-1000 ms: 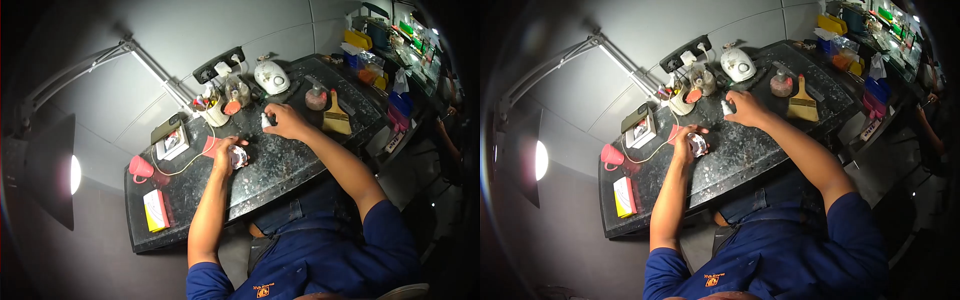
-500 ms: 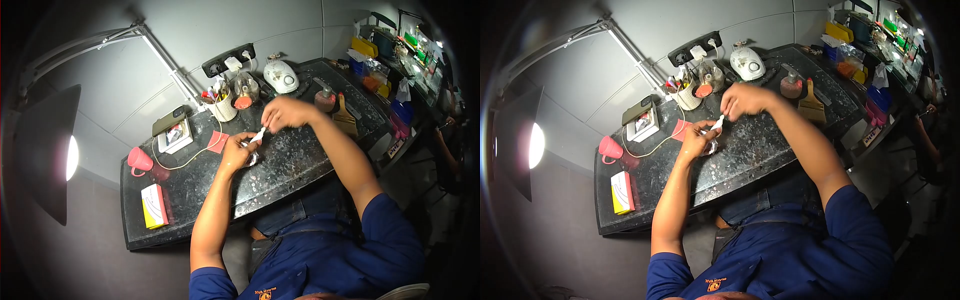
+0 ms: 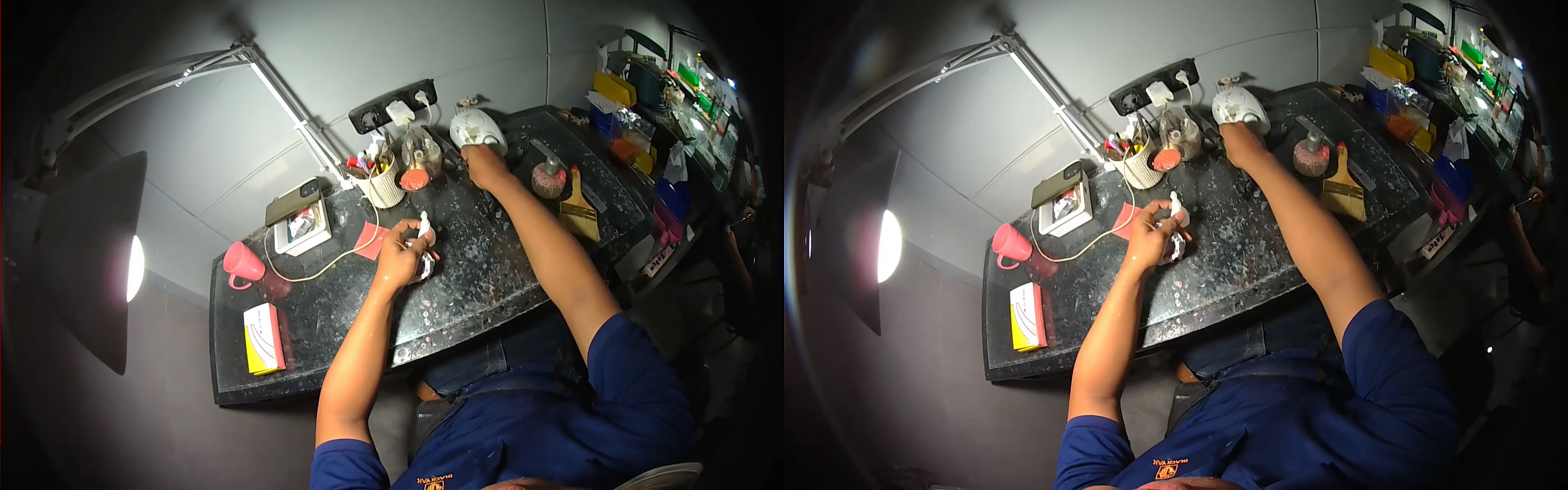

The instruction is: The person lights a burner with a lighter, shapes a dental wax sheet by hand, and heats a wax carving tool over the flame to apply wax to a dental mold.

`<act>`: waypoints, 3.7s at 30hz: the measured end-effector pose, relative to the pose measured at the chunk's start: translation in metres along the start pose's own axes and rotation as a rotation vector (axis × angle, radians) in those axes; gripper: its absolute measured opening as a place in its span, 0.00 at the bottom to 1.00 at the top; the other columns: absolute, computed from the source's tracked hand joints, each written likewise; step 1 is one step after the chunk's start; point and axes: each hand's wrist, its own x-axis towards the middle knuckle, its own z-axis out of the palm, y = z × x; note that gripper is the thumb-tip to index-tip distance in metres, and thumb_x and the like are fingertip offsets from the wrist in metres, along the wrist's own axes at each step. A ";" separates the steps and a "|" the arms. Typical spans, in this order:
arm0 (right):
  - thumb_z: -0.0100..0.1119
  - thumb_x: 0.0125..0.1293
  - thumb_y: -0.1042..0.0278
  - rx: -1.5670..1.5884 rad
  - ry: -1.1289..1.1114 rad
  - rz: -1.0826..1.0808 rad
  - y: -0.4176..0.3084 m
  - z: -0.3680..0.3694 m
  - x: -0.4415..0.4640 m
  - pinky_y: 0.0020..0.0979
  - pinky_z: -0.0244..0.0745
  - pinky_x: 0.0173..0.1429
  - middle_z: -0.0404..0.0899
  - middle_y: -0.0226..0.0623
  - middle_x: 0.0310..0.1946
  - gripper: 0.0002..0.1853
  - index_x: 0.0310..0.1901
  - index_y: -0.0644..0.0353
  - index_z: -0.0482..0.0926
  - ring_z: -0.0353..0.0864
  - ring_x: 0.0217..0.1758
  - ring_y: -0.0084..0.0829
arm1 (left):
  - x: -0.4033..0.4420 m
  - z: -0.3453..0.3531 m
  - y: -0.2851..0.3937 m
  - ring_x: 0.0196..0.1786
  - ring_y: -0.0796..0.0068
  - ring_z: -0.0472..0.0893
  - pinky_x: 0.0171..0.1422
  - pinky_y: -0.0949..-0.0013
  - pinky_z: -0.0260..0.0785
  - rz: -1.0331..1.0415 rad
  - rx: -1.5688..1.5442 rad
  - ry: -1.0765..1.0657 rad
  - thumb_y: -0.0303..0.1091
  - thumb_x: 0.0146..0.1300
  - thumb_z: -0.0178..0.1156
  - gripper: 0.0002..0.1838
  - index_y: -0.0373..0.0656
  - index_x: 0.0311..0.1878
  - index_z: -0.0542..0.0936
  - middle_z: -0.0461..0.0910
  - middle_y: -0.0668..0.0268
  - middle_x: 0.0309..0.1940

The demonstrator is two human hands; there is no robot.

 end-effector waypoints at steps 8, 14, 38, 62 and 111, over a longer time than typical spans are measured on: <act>0.67 0.62 0.69 0.442 -0.132 -0.181 -0.025 -0.050 -0.025 0.32 0.81 0.42 0.86 0.41 0.33 0.10 0.40 0.66 0.84 0.85 0.36 0.30 | -0.002 0.004 0.005 0.27 0.73 0.84 0.24 0.71 0.71 -0.041 0.035 0.028 0.29 0.69 0.62 0.11 0.36 0.50 0.76 0.85 0.57 0.30; 0.68 0.66 0.71 0.848 -0.538 -0.372 -0.069 -0.048 -0.046 0.20 0.78 0.36 0.76 0.31 0.38 0.08 0.42 0.66 0.84 0.78 0.33 0.18 | -0.001 0.003 0.003 0.29 0.71 0.85 0.28 0.71 0.72 -0.042 0.049 0.022 0.27 0.68 0.62 0.11 0.34 0.50 0.76 0.84 0.57 0.33; 0.80 0.54 0.59 0.759 -0.365 -0.386 -0.070 -0.086 -0.057 0.22 0.74 0.41 0.80 0.31 0.34 0.27 0.50 0.70 0.81 0.76 0.36 0.18 | -0.007 -0.008 0.021 0.32 0.70 0.87 0.32 0.72 0.73 0.080 0.080 0.134 0.25 0.68 0.62 0.11 0.33 0.51 0.78 0.86 0.57 0.34; 0.72 0.54 0.73 0.034 0.085 0.086 0.015 -0.130 -0.111 0.40 0.77 0.47 0.85 0.47 0.35 0.10 0.38 0.62 0.83 0.85 0.42 0.49 | 0.011 -0.095 0.001 0.17 0.73 0.79 0.17 0.69 0.65 0.015 0.059 0.696 0.23 0.64 0.61 0.08 0.31 0.45 0.79 0.84 0.57 0.24; 0.67 0.66 0.63 0.274 0.621 -0.161 -0.054 -0.036 -0.101 0.42 0.73 0.57 0.76 0.47 0.44 0.14 0.46 0.63 0.80 0.78 0.49 0.48 | -0.028 0.013 0.026 0.18 0.82 0.62 0.29 0.66 0.63 0.122 0.915 0.077 0.52 0.59 0.72 0.36 0.36 0.64 0.78 0.66 0.60 0.10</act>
